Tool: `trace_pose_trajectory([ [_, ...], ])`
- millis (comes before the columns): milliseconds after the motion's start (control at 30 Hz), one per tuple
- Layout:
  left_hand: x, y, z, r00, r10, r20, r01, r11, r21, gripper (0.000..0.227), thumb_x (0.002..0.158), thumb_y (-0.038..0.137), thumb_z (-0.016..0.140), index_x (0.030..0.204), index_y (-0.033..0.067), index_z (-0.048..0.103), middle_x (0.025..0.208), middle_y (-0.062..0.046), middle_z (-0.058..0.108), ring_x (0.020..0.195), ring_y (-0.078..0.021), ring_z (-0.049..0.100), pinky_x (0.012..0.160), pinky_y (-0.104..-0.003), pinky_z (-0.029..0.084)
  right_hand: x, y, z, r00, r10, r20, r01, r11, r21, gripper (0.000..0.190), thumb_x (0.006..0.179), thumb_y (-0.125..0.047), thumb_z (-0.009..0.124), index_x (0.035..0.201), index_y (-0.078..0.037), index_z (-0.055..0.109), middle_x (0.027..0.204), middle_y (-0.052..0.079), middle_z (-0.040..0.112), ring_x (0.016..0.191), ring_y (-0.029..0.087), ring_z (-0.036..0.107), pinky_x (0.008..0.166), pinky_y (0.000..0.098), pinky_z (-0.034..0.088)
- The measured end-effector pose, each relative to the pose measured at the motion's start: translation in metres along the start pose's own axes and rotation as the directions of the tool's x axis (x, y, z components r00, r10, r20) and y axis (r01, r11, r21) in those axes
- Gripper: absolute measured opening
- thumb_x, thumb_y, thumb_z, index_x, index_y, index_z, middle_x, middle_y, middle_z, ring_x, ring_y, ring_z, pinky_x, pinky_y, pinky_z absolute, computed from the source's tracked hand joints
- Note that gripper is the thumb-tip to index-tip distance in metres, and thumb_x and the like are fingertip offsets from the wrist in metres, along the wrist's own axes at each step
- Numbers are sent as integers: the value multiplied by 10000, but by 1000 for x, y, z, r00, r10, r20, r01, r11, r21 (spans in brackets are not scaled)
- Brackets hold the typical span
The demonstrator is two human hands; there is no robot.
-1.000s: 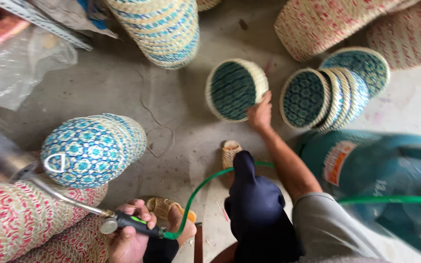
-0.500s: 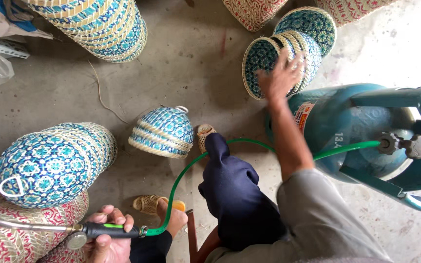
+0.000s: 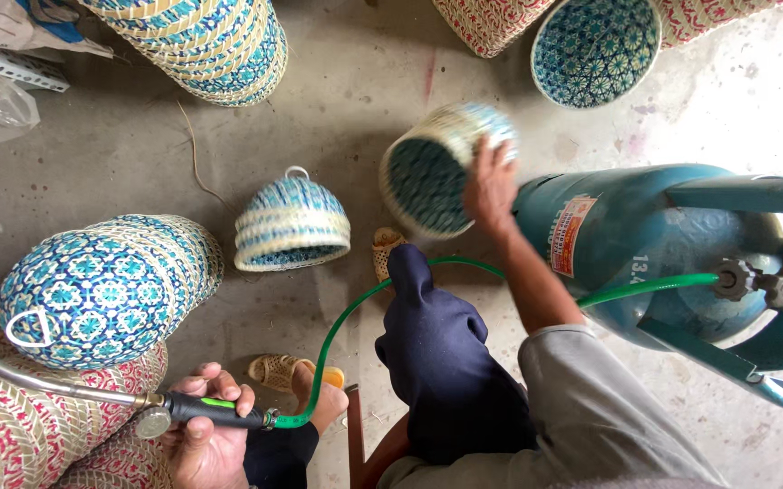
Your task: The person uses a handheld blowtorch to apply heat to the surface of woven baskets, rotating each basket to cover different areas. The person handles multiple baskets one at a time, placing finished ones aside and picking up new ones from a nearby stack.
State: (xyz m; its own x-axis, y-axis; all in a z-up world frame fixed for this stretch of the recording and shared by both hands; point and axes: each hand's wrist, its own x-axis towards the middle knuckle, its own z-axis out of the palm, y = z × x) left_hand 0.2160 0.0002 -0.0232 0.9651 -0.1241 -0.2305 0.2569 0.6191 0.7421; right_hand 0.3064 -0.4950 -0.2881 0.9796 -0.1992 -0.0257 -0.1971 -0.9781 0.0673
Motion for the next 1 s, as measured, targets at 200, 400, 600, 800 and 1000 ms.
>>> trace_pose_trajectory([
  [200,3,-2,-2,1000,-3,13,3,1000,-10,399,993,114,757,1357,16,628,1461,-182,577,1118,-249,561,818,-416,465,-14,-39,-21,835,-137,534,-327,657,679,865,790,-372,834,1487,-91,405,1393,262,507,1174,444,571,951,520,493],
  [400,-9,-3,-36,998,11,54,-9,999,-44,383,1000,152,775,1341,36,647,1457,-131,601,1030,-192,557,812,-366,469,51,63,69,973,231,-3,-199,844,497,787,950,-458,845,1452,15,466,1350,287,556,1203,459,565,1024,516,487],
  [600,-42,-15,-111,983,140,119,-118,978,-171,429,1032,239,728,1404,60,614,1522,-127,557,1084,-237,577,773,-358,515,75,132,101,915,213,341,-346,850,397,839,905,-378,766,1588,-32,421,1566,470,200,1357,634,367,1106,620,364],
  [800,-57,-15,-164,929,204,310,-105,946,-307,566,1025,190,663,1535,20,486,1638,-195,411,1161,-326,559,742,-423,548,94,165,111,739,341,581,-347,932,-106,570,833,-408,688,1397,-347,633,1742,215,-53,1492,592,-135,1052,828,222],
  [1000,-51,-2,-145,924,93,371,1,969,-247,572,1005,86,678,1537,30,474,1651,-189,376,1216,-325,544,769,-456,544,112,177,128,690,300,659,-288,949,-130,566,814,-412,741,1360,-278,680,1747,192,-44,1501,584,-115,1085,816,151],
])
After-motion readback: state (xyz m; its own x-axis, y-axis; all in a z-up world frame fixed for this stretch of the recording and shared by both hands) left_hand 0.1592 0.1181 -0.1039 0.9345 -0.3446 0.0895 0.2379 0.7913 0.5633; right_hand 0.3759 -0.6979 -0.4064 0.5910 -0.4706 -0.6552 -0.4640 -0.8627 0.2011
